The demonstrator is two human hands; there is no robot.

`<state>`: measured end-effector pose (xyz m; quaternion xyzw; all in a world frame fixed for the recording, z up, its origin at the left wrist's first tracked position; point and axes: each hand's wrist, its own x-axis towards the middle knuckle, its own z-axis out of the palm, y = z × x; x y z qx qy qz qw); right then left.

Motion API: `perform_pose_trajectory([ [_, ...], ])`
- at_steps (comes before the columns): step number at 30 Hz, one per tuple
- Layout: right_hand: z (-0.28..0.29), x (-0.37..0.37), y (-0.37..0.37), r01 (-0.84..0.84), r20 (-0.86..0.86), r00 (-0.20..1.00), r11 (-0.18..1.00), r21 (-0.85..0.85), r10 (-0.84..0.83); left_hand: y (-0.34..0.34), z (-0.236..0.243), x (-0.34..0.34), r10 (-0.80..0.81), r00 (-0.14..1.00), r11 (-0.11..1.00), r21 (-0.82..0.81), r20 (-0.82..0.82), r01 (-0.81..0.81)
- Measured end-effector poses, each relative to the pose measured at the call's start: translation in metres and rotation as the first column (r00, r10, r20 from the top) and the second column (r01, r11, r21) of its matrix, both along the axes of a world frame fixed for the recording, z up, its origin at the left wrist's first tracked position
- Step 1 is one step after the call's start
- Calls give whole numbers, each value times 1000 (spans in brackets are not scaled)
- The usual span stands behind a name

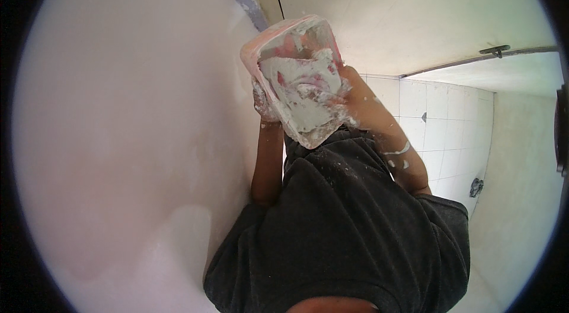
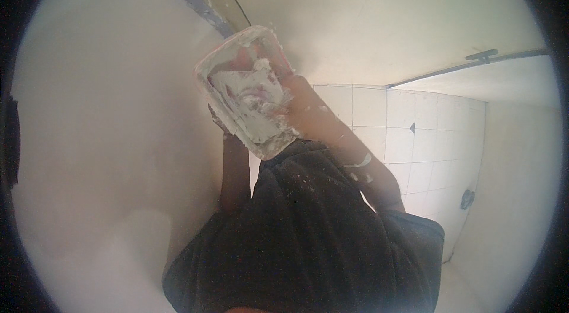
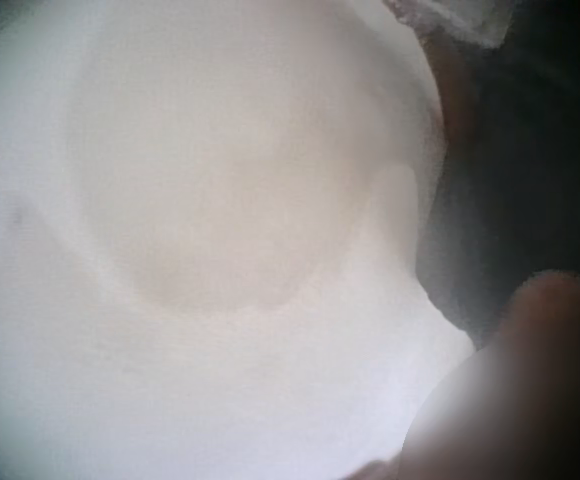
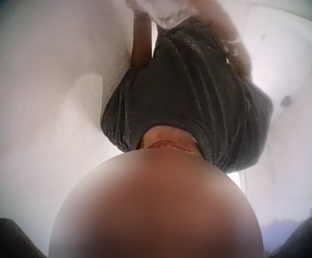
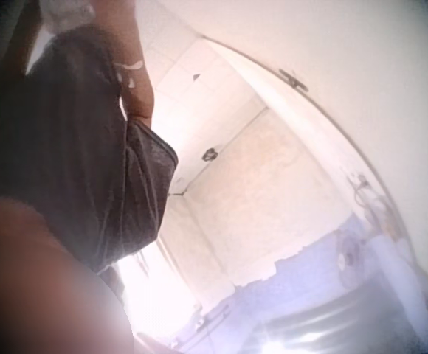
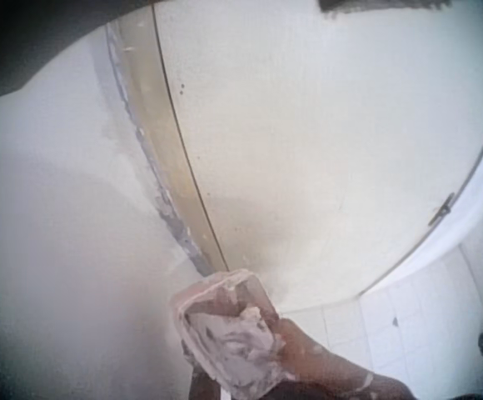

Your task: The person applies plaster to a wall using a trowel and hawk. They repeatedly scoop plaster from a bucket, spread it on the hawk, and smooth it onto the wall surface in a bathroom setting.

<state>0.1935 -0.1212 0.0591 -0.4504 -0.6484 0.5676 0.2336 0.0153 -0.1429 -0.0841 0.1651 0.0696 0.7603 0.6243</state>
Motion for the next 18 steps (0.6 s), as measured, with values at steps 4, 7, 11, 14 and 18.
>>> perform_pose_trajectory([
  [4,13,16,8,62,-168,982,983,-170,-91,6,0,3,6,1000,1000,-13,-6,-6],
  [7,-3,25,12,113,-472,848,953,-282,-241,13,8,1,13,1000,999,-41,-20,-14],
  [11,45,-3,31,229,-561,702,885,-406,-439,12,13,-2,58,998,991,-118,-29,-61],
  [14,49,8,54,272,-596,738,948,-166,-316,34,20,15,-6,1000,991,-132,-19,4],
  [18,46,-46,49,236,-547,780,952,-195,-305,11,25,-9,20,999,984,-178,-31,-26],
])
